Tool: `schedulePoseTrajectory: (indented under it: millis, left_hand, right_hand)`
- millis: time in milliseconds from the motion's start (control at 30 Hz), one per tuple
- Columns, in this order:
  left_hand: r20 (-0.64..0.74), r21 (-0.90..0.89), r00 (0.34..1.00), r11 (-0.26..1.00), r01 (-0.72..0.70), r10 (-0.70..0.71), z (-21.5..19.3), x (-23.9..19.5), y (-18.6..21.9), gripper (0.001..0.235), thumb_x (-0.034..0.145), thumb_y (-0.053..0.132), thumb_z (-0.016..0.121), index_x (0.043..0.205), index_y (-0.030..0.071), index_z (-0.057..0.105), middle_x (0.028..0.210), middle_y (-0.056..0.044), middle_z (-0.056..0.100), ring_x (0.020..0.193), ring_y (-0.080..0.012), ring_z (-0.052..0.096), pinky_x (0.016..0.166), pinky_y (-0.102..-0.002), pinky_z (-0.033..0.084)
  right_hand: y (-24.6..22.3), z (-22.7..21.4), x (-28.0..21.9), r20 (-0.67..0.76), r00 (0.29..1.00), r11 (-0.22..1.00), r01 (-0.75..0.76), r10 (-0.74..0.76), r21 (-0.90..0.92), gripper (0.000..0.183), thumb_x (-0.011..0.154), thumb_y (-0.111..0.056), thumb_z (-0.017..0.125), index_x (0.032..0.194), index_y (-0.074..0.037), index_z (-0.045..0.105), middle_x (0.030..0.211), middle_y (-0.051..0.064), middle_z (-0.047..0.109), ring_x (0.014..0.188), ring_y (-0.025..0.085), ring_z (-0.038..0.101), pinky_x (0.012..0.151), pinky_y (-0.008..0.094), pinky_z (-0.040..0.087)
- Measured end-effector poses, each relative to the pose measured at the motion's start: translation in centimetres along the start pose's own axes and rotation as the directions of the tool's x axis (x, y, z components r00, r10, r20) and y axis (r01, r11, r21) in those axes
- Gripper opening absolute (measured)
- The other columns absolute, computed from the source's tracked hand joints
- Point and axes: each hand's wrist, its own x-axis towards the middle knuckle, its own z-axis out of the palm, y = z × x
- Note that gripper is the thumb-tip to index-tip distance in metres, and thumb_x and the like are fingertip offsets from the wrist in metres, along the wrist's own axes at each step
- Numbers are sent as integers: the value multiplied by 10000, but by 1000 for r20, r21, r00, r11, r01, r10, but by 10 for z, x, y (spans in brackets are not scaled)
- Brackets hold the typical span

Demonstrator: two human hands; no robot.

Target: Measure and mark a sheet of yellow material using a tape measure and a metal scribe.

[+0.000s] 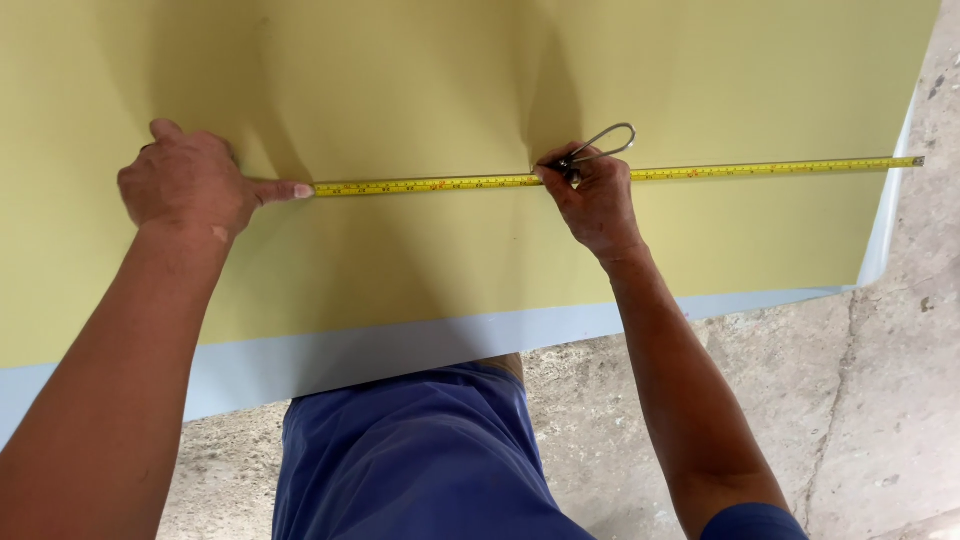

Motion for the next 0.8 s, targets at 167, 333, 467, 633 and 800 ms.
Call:
schedulePoseTrajectory:
  millis: [167, 333, 467, 633, 800]
  left_hand:
    - [-2, -3, 1000, 1000, 2, -2, 1, -1, 0, 1013, 505, 910, 731, 941, -4, 753, 1107, -176, 558, 931, -357, 691, 722, -472, 568]
    - [0, -24, 1000, 1000, 7, -7, -5, -4, 2, 1013, 526, 909, 754, 960, -5, 766, 1135, -173, 572, 968, -353, 688, 763, -473, 561]
    - [-9, -40, 1000, 999, 18, -18, -3, -3, 1, 1018, 528, 923, 780, 970, 6, 749, 1152, -169, 563, 971, -352, 681, 759, -467, 556]
    - [7, -28, 1000, 999, 22, -21, 0, -4, 1, 1018, 539, 932, 765, 963, 6, 743, 1150, -163, 568, 950, -342, 690, 744, -454, 561]
    - [-6, -19, 1000, 1000, 12, -12, 0, -3, 1, 991, 534, 934, 757, 923, 22, 753, 1149, -149, 563, 953, -325, 673, 729, -448, 553]
  right_hand:
    - [-6, -1, -1, -7, 1000, 999, -29, 29, -27, 52, 960, -37, 746, 924, -3, 731, 837, 12, 707, 756, 55, 602, 695, 239, 515]
    - [-9, -2, 1, -38, 996, 997, -80, 80, 14, 71, 960, -72, 755, 931, -16, 724, 785, -1, 674, 737, 54, 554, 687, 245, 495]
    - [-8, -1, 4, 3, 997, 997, -79, 79, -15, 84, 966, -96, 750, 943, -18, 729, 788, -9, 685, 734, 52, 574, 684, 239, 507]
    - [-18, 21, -4, 36, 998, 997, -62, 60, 37, 95, 958, -105, 746, 961, -13, 722, 799, -11, 703, 743, 48, 599, 687, 241, 518]
    - [-22, 37, -3, 61, 998, 997, 35, -30, -69, 95, 972, -98, 730, 983, -7, 705, 777, 7, 684, 705, 76, 572, 656, 252, 503]
